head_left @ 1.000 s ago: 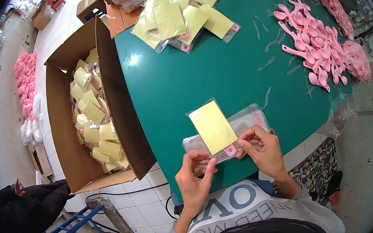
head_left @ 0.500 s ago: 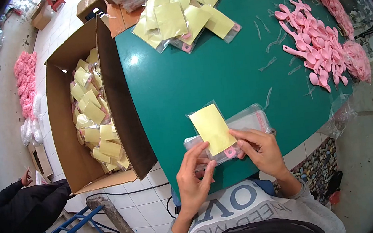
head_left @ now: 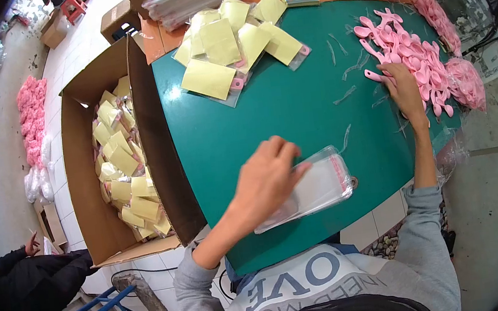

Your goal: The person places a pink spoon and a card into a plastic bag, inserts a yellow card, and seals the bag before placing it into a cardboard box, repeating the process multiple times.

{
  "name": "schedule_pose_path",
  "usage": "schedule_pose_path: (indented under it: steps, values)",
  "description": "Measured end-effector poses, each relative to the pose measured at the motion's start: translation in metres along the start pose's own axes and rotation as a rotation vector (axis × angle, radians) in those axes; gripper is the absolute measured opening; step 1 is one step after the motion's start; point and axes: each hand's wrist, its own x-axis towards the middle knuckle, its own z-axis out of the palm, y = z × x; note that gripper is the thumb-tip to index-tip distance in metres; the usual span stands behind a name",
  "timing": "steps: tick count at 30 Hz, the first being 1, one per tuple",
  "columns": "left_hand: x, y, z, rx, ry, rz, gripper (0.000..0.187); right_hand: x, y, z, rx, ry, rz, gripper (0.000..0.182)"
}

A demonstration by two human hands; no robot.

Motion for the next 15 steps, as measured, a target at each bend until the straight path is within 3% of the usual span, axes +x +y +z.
schedule_pose_path:
  steps: [4,7,10,13,15]
  values:
    - [0.003,0.005,0.024,0.001,-0.009,0.065,0.027,0.007,0.000,0.013,-0.213,-0.079,-0.096,0.024]
    - [0.005,-0.003,0.021,-0.220,-0.145,0.019,0.025,0.007,-0.005,0.010,-0.103,-0.076,-0.095,0.024]
    - [0.006,-0.005,0.015,-0.381,-0.130,-0.087,0.023,0.006,-0.010,-0.003,-0.063,0.011,-0.070,0.024]
    - [0.004,-0.006,0.009,-0.247,-0.127,-0.068,0.020,-0.008,-0.084,-0.049,0.217,0.232,0.144,0.022]
    - [0.002,-0.011,0.011,-0.325,-0.118,-0.078,0.017,-0.032,-0.111,-0.057,0.433,0.289,0.196,0.023]
